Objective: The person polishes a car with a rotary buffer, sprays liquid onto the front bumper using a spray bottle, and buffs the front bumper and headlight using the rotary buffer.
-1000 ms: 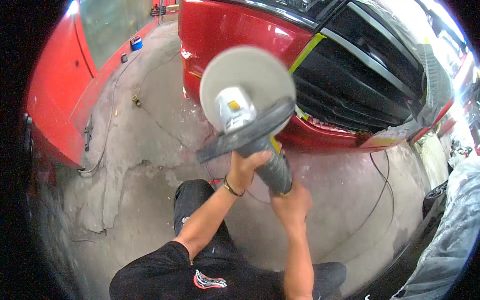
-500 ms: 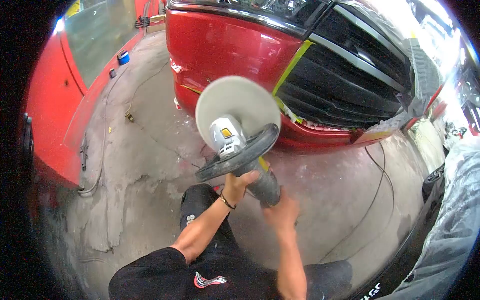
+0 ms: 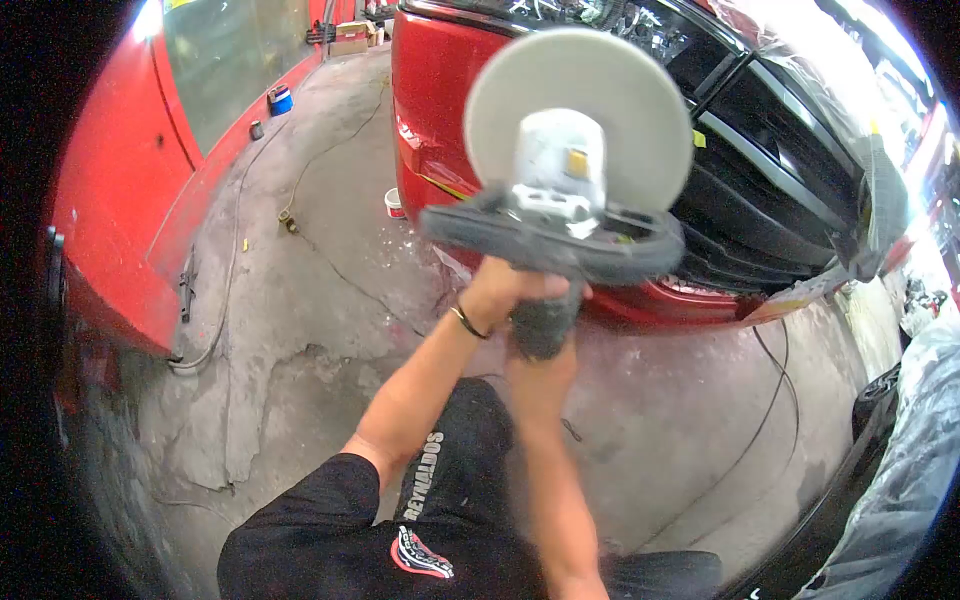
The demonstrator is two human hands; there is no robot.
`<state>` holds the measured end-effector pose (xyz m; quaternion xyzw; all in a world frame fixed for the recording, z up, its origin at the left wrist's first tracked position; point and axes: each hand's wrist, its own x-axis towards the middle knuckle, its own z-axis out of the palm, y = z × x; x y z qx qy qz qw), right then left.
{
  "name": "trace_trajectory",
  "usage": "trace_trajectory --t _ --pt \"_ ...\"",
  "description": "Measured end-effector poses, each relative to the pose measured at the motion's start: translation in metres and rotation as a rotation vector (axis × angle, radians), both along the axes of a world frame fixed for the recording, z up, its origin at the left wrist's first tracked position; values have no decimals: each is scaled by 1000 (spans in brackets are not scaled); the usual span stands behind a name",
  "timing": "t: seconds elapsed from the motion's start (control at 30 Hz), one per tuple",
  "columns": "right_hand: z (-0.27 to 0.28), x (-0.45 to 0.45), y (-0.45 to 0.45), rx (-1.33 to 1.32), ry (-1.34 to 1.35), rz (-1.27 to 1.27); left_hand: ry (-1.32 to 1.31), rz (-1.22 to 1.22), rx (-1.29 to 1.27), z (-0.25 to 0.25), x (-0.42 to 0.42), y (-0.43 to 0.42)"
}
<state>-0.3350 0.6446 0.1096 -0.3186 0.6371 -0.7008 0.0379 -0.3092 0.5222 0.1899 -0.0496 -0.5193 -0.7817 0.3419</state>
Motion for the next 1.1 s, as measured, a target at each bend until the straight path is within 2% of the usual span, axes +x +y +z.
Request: trace_trajectory --t 0.07,0.17,0.23,0.37,0.47,0.53,0.63,0.73,0.83,0.9,0.97,1.1 --pt "17 15 -21 4 53 20 66 2 2 14 19 -22" --pt "59 28 -35 308 127 81 120 66 -59 29 42 -56" --pt "79 31 -42 504 224 109 104 147 -5 35 57 -66" --pt "111 31 -20 606 286 208 25 342 43 44 71 -52" --pt "112 26 28 570 241 314 -50 327 122 56 68 -5" --pt "114 28 66 544 150 296 -93 294 120 66 64 32" --pt "91 42 98 293 -26 157 -150 99 60 69 47 67" --pt "73 51 111 243 -262 115 -144 106 -107 49 21 78" --pt "41 52 103 185 -146 83 -130 147 -129 40 27 77" --pt "44 54 92 236 -120 127 -175 126 -25 32 46 66" --pt "31 47 81 370 -23 150 -159 282 -10 10 58 60" --pt "-20 37 62 281 -41 267 -179 432 -99 -40 69 52"
